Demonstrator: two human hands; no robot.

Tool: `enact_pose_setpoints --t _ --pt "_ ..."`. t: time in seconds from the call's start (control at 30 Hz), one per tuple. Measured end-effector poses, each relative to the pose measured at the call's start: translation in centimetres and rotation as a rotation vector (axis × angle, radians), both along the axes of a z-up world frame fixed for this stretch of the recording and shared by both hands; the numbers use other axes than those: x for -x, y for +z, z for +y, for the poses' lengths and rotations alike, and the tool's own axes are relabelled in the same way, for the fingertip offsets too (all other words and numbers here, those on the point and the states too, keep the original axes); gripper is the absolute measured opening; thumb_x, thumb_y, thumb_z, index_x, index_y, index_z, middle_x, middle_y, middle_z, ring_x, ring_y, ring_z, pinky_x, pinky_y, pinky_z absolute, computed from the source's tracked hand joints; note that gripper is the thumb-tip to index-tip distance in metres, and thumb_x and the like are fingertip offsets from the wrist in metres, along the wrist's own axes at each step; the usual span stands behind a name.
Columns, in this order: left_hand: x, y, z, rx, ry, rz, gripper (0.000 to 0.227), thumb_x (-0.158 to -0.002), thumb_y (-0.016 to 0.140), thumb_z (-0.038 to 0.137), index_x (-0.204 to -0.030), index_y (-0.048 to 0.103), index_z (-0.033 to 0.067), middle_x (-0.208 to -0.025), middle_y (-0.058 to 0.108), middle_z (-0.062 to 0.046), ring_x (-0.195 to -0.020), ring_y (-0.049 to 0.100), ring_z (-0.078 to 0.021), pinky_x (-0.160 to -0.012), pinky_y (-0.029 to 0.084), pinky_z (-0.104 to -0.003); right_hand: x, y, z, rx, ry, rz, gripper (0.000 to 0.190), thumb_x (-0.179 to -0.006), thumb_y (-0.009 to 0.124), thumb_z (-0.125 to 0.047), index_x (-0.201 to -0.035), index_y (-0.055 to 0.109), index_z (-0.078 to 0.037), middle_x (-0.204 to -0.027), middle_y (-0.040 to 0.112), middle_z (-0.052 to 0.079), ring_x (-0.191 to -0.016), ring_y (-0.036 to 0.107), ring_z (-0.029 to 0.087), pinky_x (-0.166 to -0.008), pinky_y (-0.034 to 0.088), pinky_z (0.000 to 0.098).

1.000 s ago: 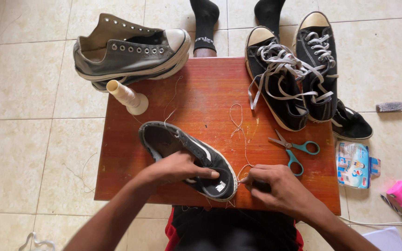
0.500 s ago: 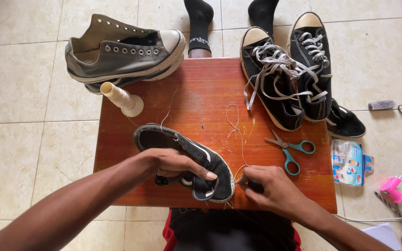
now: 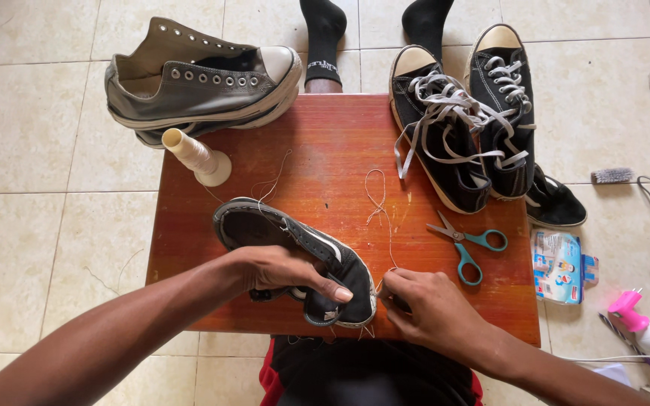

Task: The person sews the sole of a black sneaker by hand using a needle and thread, pulling the thread through the material and tying knots.

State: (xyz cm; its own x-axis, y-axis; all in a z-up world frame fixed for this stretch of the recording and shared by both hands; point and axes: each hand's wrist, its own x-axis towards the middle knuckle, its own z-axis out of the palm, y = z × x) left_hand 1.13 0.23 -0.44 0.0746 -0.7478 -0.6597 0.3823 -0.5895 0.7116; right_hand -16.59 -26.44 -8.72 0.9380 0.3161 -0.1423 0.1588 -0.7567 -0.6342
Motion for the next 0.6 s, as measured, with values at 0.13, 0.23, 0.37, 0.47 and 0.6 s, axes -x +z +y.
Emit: enact_pose_setpoints --t 0.13,0.23,0.37,0.47,0.6 --pt "0.0 0.3 -0.1 0.054 -0.047 -0.061 0.047 -0.091 0.093 0.046 -0.121 0.091 0.0098 -0.1 0.089 -0.002 -0.09 0.081 -0.015 -0.078 0.064 -0.029 0.1 0.1 0.4 -0.027 0.005 -0.03 0.017 -0.098 0.08 -0.017 -0.096 0.064 -0.021 -0.088 0.074 -0.003 -0.074 0.072 0.029 -0.062 0.052 0.048" --pt "0.3 0.1 -0.2 0.037 -0.028 -0.07 0.045 -0.09 0.094 0.043 -0.12 0.091 0.0086 -0.103 0.091 -0.003 -0.091 0.082 -0.0158 -0.081 0.066 -0.03 0.1 0.1 0.5 0.013 0.003 -0.019 0.016 -0.098 0.081 -0.018 -0.097 0.065 -0.022 -0.091 0.075 -0.002 -0.075 0.072 0.032 -0.061 0.051 0.0511" --pt "0.6 0.4 -0.2 0.001 -0.029 -0.111 0.042 -0.09 0.094 0.046 -0.116 0.09 0.0134 -0.094 0.085 0.001 -0.085 0.075 -0.0121 -0.074 0.056 -0.027 0.1 -0.2 0.5 0.012 0.005 -0.01 0.016 -0.098 0.079 -0.018 -0.096 0.064 -0.021 -0.088 0.074 -0.002 -0.074 0.071 0.031 -0.063 0.051 0.0505" --pt "1.0 0.0 -0.1 0.04 -0.003 -0.097 0.041 -0.091 0.095 0.044 -0.116 0.089 0.0119 -0.096 0.085 0.001 -0.086 0.076 -0.0127 -0.075 0.06 -0.028 0.3 -0.4 0.7 0.008 -0.03 0.024 0.016 -0.098 0.079 -0.021 -0.095 0.064 -0.021 -0.088 0.076 -0.002 -0.076 0.072 0.031 -0.066 0.051 0.0496" --pt "1.5 -0.8 0.0 0.093 0.007 -0.084 0.039 -0.092 0.094 0.047 -0.112 0.087 0.014 -0.092 0.08 0.004 -0.081 0.069 -0.0103 -0.068 0.05 -0.025 -0.3 -0.2 0.7 -0.052 -0.132 0.187 0.007 -0.092 0.083 -0.023 -0.097 0.078 -0.024 -0.085 0.087 -0.004 -0.077 0.08 0.019 -0.073 0.057 0.041"
